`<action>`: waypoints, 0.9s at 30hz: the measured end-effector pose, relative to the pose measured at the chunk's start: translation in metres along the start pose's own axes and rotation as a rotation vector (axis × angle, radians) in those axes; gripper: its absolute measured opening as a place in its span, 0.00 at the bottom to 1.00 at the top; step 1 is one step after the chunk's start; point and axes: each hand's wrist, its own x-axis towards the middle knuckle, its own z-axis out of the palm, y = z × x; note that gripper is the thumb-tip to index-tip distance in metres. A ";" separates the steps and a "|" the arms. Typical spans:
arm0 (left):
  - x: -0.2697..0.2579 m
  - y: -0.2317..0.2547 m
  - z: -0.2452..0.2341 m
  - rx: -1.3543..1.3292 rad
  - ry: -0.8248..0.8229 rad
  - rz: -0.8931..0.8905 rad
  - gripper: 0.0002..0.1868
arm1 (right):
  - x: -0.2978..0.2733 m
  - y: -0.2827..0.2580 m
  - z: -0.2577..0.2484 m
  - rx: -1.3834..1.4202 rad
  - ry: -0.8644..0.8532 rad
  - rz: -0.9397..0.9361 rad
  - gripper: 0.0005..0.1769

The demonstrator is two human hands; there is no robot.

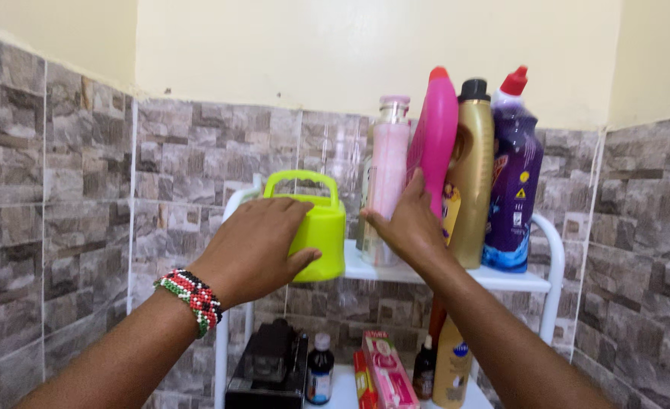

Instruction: The person organizes bathroom items by placing boxes and bottles onto a white wall-mounted shelf, then moves a green basket and a red bucket, and finally wipes a blue plastic comb with a cloth. The person handles boxes, bottles, a green basket, a red bucket, a blue comb, and a cloth.

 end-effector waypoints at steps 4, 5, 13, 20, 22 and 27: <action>-0.029 0.020 0.002 -0.132 0.311 0.036 0.21 | -0.041 -0.007 -0.024 0.031 0.197 -0.215 0.52; -0.040 0.026 0.004 -0.144 0.336 0.032 0.18 | -0.054 -0.008 -0.031 0.077 0.228 -0.250 0.46; -0.113 0.066 0.056 -0.512 0.223 -0.263 0.08 | -0.156 0.022 -0.040 0.281 -0.136 -0.005 0.11; -0.147 0.103 0.161 -0.837 -0.185 -0.630 0.21 | -0.197 0.099 0.025 0.154 -0.665 0.103 0.44; -0.151 0.117 0.187 -0.973 -0.291 -0.587 0.25 | -0.216 0.105 0.034 0.193 -0.662 0.054 0.49; -0.147 0.128 0.232 -0.676 -0.392 -0.519 0.35 | -0.246 0.089 0.043 0.209 -0.678 0.111 0.52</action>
